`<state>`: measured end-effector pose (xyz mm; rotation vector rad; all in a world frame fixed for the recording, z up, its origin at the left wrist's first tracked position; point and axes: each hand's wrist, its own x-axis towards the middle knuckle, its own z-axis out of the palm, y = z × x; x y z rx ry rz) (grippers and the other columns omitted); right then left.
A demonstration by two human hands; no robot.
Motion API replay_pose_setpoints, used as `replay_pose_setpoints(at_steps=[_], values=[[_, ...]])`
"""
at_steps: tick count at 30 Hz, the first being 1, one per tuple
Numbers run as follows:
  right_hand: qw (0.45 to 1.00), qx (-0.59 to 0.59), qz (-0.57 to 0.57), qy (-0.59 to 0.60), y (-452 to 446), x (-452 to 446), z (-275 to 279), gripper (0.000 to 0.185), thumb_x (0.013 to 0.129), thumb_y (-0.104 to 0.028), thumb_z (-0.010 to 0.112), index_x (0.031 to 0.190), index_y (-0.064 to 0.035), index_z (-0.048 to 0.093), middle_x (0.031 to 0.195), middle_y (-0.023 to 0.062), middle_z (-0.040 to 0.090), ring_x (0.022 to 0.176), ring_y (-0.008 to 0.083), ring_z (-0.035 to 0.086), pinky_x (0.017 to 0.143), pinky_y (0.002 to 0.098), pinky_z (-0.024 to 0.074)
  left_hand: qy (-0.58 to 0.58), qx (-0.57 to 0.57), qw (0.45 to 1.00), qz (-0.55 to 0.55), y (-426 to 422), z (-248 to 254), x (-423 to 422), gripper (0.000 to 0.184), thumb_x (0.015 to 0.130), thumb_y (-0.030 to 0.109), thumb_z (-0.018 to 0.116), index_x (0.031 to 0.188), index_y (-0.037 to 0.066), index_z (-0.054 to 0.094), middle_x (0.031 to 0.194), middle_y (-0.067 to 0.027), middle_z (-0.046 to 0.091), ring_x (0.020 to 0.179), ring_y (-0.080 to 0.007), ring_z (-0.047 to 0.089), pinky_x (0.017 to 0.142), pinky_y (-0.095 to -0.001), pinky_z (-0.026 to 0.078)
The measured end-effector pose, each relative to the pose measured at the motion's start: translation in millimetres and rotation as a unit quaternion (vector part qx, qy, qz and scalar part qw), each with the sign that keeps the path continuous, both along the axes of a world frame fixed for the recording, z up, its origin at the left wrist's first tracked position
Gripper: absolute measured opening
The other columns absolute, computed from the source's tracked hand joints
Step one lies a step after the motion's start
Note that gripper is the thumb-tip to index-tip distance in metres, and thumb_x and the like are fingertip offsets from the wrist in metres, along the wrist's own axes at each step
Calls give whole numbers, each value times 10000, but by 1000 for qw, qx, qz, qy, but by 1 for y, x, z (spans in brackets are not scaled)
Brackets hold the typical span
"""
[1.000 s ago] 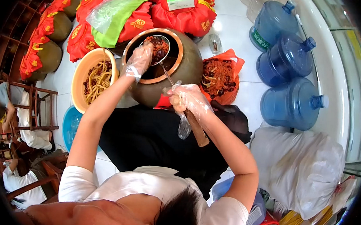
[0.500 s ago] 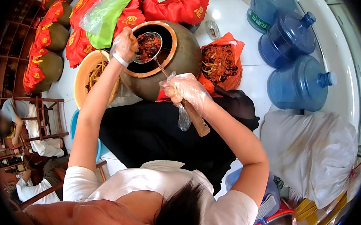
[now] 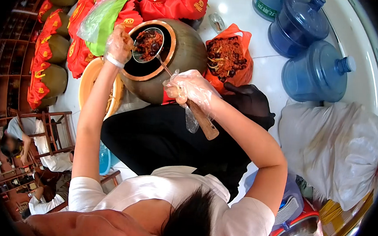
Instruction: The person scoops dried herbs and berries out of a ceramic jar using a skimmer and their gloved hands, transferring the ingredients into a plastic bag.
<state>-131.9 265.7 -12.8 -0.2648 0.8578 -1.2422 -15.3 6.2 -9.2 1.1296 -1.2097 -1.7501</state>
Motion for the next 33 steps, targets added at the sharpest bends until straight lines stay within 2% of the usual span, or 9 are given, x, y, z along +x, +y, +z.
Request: replay_pose_setpoints(at_steps=[8,11,19,24,25,27,31,32,33], values=[[999,-28,-29,-12,3,0,-10,170,828,-62,524,842,105,551,622,115,526,416,95,434,350,209,341,10,-42,999,-3,-5,2,2,271,819,217,447,591,141,319,500,-38,344,392,-161,327,359,-283,246],[999,-39,-2,16,5,-2,-7,189,829,-129,517,830,45,589,602,31,528,437,63,450,372,189,334,15,-69,997,-9,-9,-3,3,273,821,215,440,590,132,320,498,-44,345,396,-170,333,363,-289,247],[999,-39,-18,-7,5,-2,-6,182,825,-77,534,840,104,551,588,105,505,412,103,454,340,205,328,11,-117,993,-31,-9,-6,6,242,824,196,447,616,110,359,496,-58,363,415,-190,390,371,-313,289],[999,-41,-19,-5,6,-2,-7,177,823,-98,527,817,73,573,581,71,511,414,94,454,352,207,333,-209,-373,902,-66,-4,-9,6,215,813,139,470,628,84,374,502,-48,367,436,-179,428,384,-315,336],[999,-40,-9,5,6,-2,-7,184,824,-126,522,799,43,593,575,36,515,416,85,454,364,210,338,-209,-373,902,-66,-5,-9,5,215,813,139,470,628,84,374,502,-48,367,436,-179,428,384,-315,336],[999,-31,-14,0,6,-2,-2,163,813,-83,527,813,73,574,576,66,507,414,91,445,350,207,330,-12,-129,991,-40,-7,-12,3,205,802,128,474,623,88,383,506,-26,385,429,-170,422,385,-296,335],[999,-37,-24,13,4,0,-7,170,817,-104,530,780,56,575,584,51,520,427,88,456,359,215,338,-62,-54,996,22,-24,-36,3,146,793,106,468,662,93,407,511,1,399,422,-162,430,384,-294,343],[999,-26,-21,-4,3,0,-9,164,815,-100,532,768,51,574,586,55,521,431,90,456,357,214,335,-65,-79,995,12,-50,-71,13,183,784,185,501,643,96,425,521,-8,426,430,-156,443,391,-280,349],[1000,-16,-19,-19,2,-1,-9,159,813,-97,534,756,47,572,588,60,521,435,91,456,355,214,333,-316,-387,861,-99,-43,-67,14,192,773,209,536,650,95,442,524,-15,454,438,-166,464,399,-288,364]])
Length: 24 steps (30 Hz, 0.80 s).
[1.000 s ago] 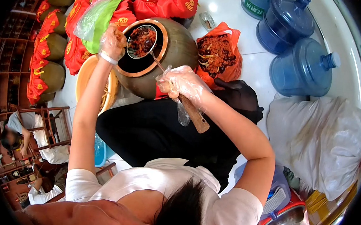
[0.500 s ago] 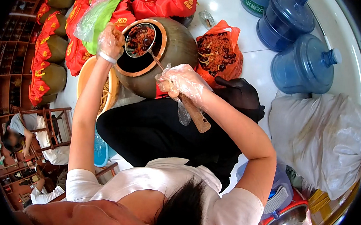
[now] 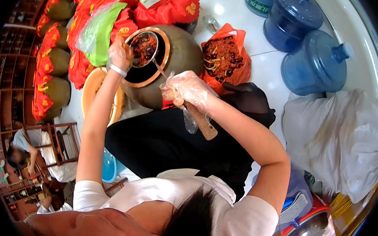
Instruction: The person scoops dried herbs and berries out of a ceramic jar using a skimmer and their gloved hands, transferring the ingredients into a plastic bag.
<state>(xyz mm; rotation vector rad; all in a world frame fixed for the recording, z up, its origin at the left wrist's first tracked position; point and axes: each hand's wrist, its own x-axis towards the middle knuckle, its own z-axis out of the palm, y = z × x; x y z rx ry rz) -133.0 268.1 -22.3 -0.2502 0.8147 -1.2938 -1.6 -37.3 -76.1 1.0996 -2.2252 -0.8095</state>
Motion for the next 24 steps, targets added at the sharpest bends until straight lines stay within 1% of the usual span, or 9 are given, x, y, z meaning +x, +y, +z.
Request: replay_pose_setpoints(at_steps=[1,2,3,6,12,13,14,19,24], values=[[1000,12,10,20,-3,-1,-1,159,807,-90,539,730,46,570,594,68,523,437,94,456,351,213,331,-208,-380,901,22,7,4,1,207,763,233,570,657,94,459,527,-22,482,447,-175,485,407,-295,379],[998,-27,-17,-45,-7,3,-18,157,798,-80,549,700,42,565,602,70,527,436,93,455,351,212,331,-245,-356,901,30,11,6,-2,165,737,155,604,725,72,462,549,-76,508,496,-223,537,446,-352,409],[999,-21,-5,-38,-4,0,-9,156,798,-80,550,698,39,565,604,68,528,436,94,458,351,214,334,0,36,999,29,12,17,-6,160,705,96,605,760,66,459,570,-108,511,541,-269,549,486,-382,417],[999,-33,7,-24,-3,0,-14,154,802,-84,547,708,37,565,606,64,529,436,95,463,352,214,338,-171,-299,930,-127,33,37,-4,98,693,41,547,767,35,482,711,-127,534,666,-278,563,586,-393,431],[1000,2,-6,4,-2,4,-5,148,815,-86,532,739,38,560,626,60,533,462,86,478,356,205,349,-81,-304,908,-275,39,47,0,189,712,-12,505,884,41,560,797,-156,584,758,-327,562,644,-368,436],[1000,-11,-9,-21,-3,5,-9,136,816,-70,524,754,46,559,629,62,526,463,89,474,355,205,342,35,62,987,-142,46,51,-3,167,736,24,516,891,46,576,812,-128,598,785,-290,575,643,-321,439],[999,-24,-14,-44,-3,5,-13,125,817,-54,517,768,54,557,631,65,519,463,93,470,355,204,335,146,418,896,14,52,57,-6,151,761,60,528,897,50,593,827,-100,611,812,-253,589,642,-274,441],[991,-59,2,-118,-4,2,-19,107,818,-3,490,810,97,527,629,73,488,455,98,436,351,205,300,170,510,834,-122,42,87,13,389,853,269,469,1184,70,426,1265,-129,403,1103,-283,430,832,-456,357],[968,-49,66,-236,-6,-8,-15,145,821,-22,501,843,122,491,626,78,460,446,117,408,370,228,307,186,514,834,-70,45,108,18,338,868,200,425,1159,29,436,1219,-145,447,1089,-308,469,804,-419,409]])
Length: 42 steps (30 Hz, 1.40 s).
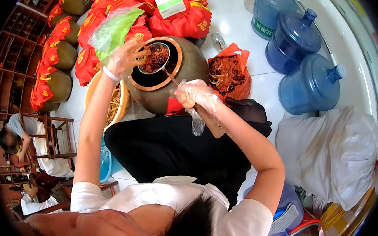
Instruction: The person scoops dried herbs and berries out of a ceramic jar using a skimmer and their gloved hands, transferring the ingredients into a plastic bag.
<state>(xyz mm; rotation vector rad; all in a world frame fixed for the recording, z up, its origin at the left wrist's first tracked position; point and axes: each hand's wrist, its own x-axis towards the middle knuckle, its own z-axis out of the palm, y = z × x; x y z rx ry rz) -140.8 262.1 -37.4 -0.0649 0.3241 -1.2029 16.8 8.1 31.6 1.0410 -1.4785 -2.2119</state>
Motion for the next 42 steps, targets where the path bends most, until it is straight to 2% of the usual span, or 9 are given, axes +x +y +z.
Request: replay_pose_setpoints(at_steps=[6,18,20,27,29,31,33,36,42], values=[[968,18,-36,246,17,-6,58,211,837,-87,458,898,113,485,539,-6,371,367,52,316,321,194,223,126,-85,988,-24,3,1,7,267,855,180,482,1018,-28,514,1059,-172,549,1091,-321,495,823,-389,433],[980,46,-54,187,99,-112,106,267,882,-117,424,971,125,494,477,19,367,308,111,360,265,242,245,223,161,949,152,-43,-48,23,275,815,204,544,940,-41,562,1099,-194,529,1047,-351,506,837,-399,452],[819,176,-156,523,110,-107,108,253,874,-120,455,926,116,529,485,26,398,322,98,358,278,236,226,173,177,949,195,-43,-66,21,255,821,196,543,924,-37,559,1067,-179,547,1052,-340,507,829,-393,454],[772,218,-109,587,142,-126,23,128,766,-90,582,805,30,605,556,-12,504,460,43,445,367,202,313,153,169,964,139,-35,-86,3,159,815,153,543,865,3,565,872,-107,581,907,-269,558,747,-352,476],[539,-28,-61,840,153,-136,-41,135,781,-130,544,758,-8,599,561,43,557,464,140,526,412,276,396,141,161,967,136,-35,-89,0,159,815,148,541,874,1,564,876,-102,584,897,-257,560,738,-347,479],[556,9,-41,830,152,-127,-75,168,798,-158,520,769,-15,602,571,72,574,501,184,569,448,300,437,128,150,971,134,-37,-91,-2,161,815,143,540,884,0,563,879,-97,586,887,-245,562,729,-343,482],[239,-77,64,966,150,-120,-113,190,806,-197,509,768,-35,601,610,147,584,571,273,599,509,368,473,114,166,970,136,-39,-93,-4,159,817,135,536,894,-2,561,883,-92,588,867,-238,567,713,-337,485],[425,157,-58,890,147,-90,-126,218,812,-224,512,737,-32,582,608,168,578,557,317,590,523,404,480,117,168,970,128,-39,-96,-2,149,819,120,530,895,-4,558,881,-96,589,858,-242,570,702,-332,487],[306,117,-65,943,142,-71,-171,176,815,-199,495,798,-36,559,600,153,580,534,324,581,511,433,473,108,178,965,157,-27,-93,-6,137,829,102,514,902,-9,545,883,-104,570,839,-258,557,684,-321,483]])
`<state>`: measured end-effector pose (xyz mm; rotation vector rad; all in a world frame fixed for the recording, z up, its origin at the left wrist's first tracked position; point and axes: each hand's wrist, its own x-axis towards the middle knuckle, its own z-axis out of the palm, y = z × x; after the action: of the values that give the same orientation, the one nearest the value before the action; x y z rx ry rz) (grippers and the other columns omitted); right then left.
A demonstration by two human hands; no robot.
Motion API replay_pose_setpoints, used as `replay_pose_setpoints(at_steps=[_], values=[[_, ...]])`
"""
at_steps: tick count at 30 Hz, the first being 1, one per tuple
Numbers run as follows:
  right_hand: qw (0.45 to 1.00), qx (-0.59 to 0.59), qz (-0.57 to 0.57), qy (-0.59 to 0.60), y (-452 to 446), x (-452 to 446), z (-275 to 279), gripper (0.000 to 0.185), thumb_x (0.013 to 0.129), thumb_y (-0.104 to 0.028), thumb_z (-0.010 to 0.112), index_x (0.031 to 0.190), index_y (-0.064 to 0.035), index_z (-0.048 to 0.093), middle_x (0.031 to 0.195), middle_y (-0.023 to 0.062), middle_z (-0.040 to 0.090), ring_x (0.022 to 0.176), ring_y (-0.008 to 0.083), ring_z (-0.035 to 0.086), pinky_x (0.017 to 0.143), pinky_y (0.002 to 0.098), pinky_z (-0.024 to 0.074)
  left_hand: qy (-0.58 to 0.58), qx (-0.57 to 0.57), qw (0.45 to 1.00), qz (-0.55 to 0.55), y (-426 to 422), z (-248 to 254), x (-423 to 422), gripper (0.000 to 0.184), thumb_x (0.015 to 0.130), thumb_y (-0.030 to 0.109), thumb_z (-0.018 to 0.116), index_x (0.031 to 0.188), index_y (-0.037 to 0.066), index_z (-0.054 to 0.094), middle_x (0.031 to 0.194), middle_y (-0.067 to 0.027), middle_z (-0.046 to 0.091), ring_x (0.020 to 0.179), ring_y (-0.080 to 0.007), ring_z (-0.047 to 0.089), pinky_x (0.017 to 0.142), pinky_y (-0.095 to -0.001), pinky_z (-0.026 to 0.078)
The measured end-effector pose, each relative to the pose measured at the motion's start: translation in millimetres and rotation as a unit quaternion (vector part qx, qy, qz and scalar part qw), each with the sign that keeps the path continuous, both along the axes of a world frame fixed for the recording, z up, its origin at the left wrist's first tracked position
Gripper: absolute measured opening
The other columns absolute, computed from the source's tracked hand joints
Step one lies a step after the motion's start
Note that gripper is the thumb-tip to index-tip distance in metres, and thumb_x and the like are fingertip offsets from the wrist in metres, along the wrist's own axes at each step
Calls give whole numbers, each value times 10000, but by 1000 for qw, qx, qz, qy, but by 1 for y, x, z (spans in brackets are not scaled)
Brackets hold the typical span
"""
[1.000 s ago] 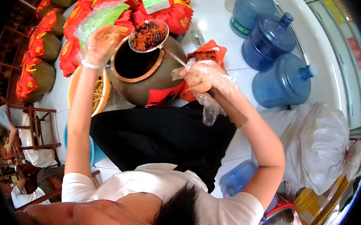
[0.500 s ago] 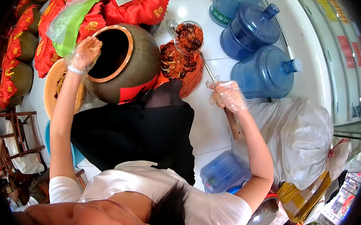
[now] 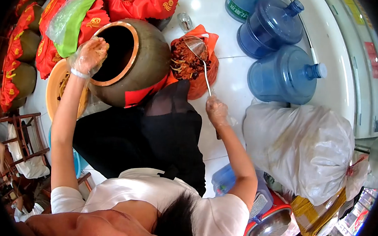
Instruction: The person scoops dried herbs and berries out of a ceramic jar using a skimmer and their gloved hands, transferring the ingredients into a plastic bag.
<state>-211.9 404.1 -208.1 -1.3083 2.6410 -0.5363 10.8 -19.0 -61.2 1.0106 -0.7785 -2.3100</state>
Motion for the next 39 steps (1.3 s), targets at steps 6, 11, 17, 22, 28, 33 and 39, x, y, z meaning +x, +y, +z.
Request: replay_pose_setpoints(at_steps=[6,11,17,22,28,33,39], values=[[999,-42,17,21,14,2,-8,187,821,-201,488,903,-37,527,605,146,586,514,322,577,484,431,463,-21,-16,999,-29,4,9,2,135,832,96,509,897,-19,536,874,-110,557,839,-261,547,670,-318,477],[999,-1,18,45,29,4,-11,159,829,-198,484,843,-43,515,555,137,565,482,326,561,464,444,449,-28,-23,999,-9,9,7,3,125,835,89,505,893,-16,539,877,-109,559,830,-246,548,673,-318,474],[995,-91,44,11,0,-1,3,151,834,-186,484,784,-44,495,531,139,547,463,320,551,436,425,441,-6,-30,999,-30,11,8,0,113,834,87,509,889,-5,542,881,-102,561,827,-221,546,688,-312,469],[996,-79,49,-3,-1,6,16,150,833,-165,476,797,-25,516,516,133,542,449,306,549,433,414,448,18,-19,998,-52,7,8,0,112,835,91,510,893,0,539,878,-90,565,836,-214,548,697,-307,469],[997,-58,48,30,12,15,16,174,827,-143,483,916,-9,548,513,129,543,440,296,548,423,405,448,-1,-41,998,-56,8,11,2,147,834,87,522,933,-19,546,897,-90,576,845,-216,559,687,-291,480],[996,-62,56,40,10,11,9,161,817,-159,509,897,-27,558,526,131,546,459,302,552,442,400,456,-24,-43,998,-27,18,18,-1,130,833,100,517,905,-6,540,855,-92,566,829,-217,555,671,-299,474],[995,-86,34,-26,11,7,10,109,798,-157,545,837,-55,534,590,145,560,541,332,563,498,422,454,-3,-28,999,-41,15,17,6,127,836,90,512,904,-15,538,851,-100,564,823,-244,559,661,-295,475]])
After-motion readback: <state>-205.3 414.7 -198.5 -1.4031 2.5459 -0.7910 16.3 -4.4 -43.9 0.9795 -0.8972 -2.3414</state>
